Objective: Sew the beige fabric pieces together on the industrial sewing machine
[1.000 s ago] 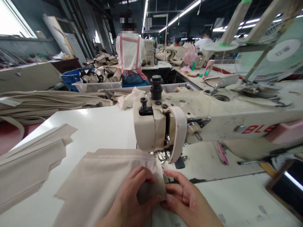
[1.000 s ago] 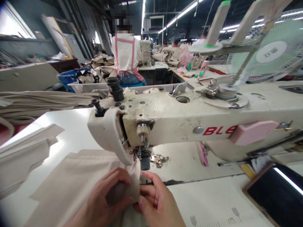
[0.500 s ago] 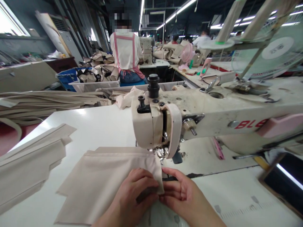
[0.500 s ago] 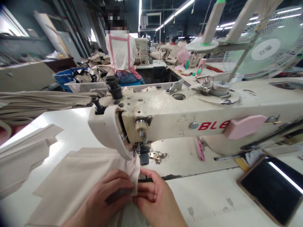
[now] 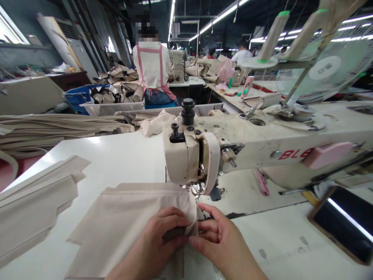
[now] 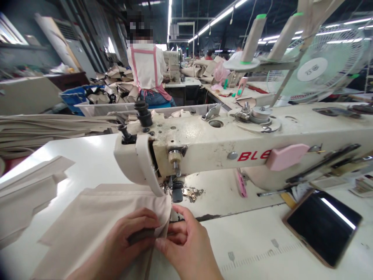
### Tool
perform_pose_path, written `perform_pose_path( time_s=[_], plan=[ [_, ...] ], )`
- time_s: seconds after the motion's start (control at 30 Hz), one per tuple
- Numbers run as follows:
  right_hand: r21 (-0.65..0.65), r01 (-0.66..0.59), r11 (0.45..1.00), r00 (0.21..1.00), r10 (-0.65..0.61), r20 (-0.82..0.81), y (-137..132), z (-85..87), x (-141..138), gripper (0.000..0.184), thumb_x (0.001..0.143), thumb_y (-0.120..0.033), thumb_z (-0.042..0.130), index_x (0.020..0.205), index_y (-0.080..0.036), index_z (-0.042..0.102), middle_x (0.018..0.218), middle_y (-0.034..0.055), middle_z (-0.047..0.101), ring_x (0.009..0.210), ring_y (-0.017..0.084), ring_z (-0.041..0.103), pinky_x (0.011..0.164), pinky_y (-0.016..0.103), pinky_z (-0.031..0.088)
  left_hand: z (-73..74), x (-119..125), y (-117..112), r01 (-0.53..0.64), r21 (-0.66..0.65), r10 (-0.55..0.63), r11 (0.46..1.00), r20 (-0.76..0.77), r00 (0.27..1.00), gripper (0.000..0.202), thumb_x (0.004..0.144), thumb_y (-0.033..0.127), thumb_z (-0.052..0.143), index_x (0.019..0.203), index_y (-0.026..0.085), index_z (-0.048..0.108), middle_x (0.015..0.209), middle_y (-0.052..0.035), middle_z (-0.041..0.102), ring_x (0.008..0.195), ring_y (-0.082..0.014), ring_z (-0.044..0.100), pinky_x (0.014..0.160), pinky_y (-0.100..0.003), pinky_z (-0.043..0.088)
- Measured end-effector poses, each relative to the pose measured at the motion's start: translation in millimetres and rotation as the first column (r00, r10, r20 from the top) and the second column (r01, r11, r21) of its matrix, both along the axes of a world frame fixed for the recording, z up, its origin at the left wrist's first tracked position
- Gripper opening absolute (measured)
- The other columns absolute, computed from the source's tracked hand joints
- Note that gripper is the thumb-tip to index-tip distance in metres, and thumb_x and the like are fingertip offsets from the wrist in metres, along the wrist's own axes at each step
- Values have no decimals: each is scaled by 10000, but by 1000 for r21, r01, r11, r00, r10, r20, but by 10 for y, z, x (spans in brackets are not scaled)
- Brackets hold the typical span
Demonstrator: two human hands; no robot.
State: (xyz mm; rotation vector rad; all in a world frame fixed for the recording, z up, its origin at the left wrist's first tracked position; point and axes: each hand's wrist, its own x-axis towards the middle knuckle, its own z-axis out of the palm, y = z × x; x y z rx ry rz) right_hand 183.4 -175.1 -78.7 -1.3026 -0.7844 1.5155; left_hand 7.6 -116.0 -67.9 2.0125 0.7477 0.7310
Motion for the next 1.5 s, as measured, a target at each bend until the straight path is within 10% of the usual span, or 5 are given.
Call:
perform_pose_path(
  time_s=[0.5,0.87,1.07,1.33,1.5],
  plan=[
    [-170,-139,976,985,118,-126,-56,140,2,436,628,-586,781,802,-186,786,736,28,749,766,193,700,736,266,541,-20,146,-191,-81,656,100,751,9,995,156,951,108,452,969,132,605,774,-74,641,700,-166,562,633,-263,503],
    [-103,-125,987,948,88,-306,-73,75,28,162,715,-309,706,764,-170,773,703,22,712,758,184,659,821,294,491,35,153,-184,2,773,113,634,-96,989,177,947,96,457,947,117,633,752,-50,671,688,-165,593,665,-277,511],
    [113,-115,987,976,91,198,-179,-27,98,192,743,-218,633,929,-192,675,895,65,716,857,226,688,787,330,547,40,146,-214,-19,688,135,726,-115,984,252,989,134,406,842,152,609,717,-28,650,654,-139,582,616,-223,499],
    [510,-767,389,466,-209,860,94,63,311,263,990,-133,395,991,-158,657,900,93,712,920,200,650,838,316,556,80,48,-46,47,564,97,824,-222,970,187,986,184,409,930,155,584,815,-53,642,750,-181,558,673,-290,488],
    [511,-793,330,438,-274,856,164,44,270,401,1023,-150,283,939,-133,675,806,95,716,833,196,676,791,294,564,62,-76,331,125,514,125,849,-425,897,256,984,175,424,1176,185,593,1137,-62,642,1017,-214,558,883,-344,470]
  ],
)
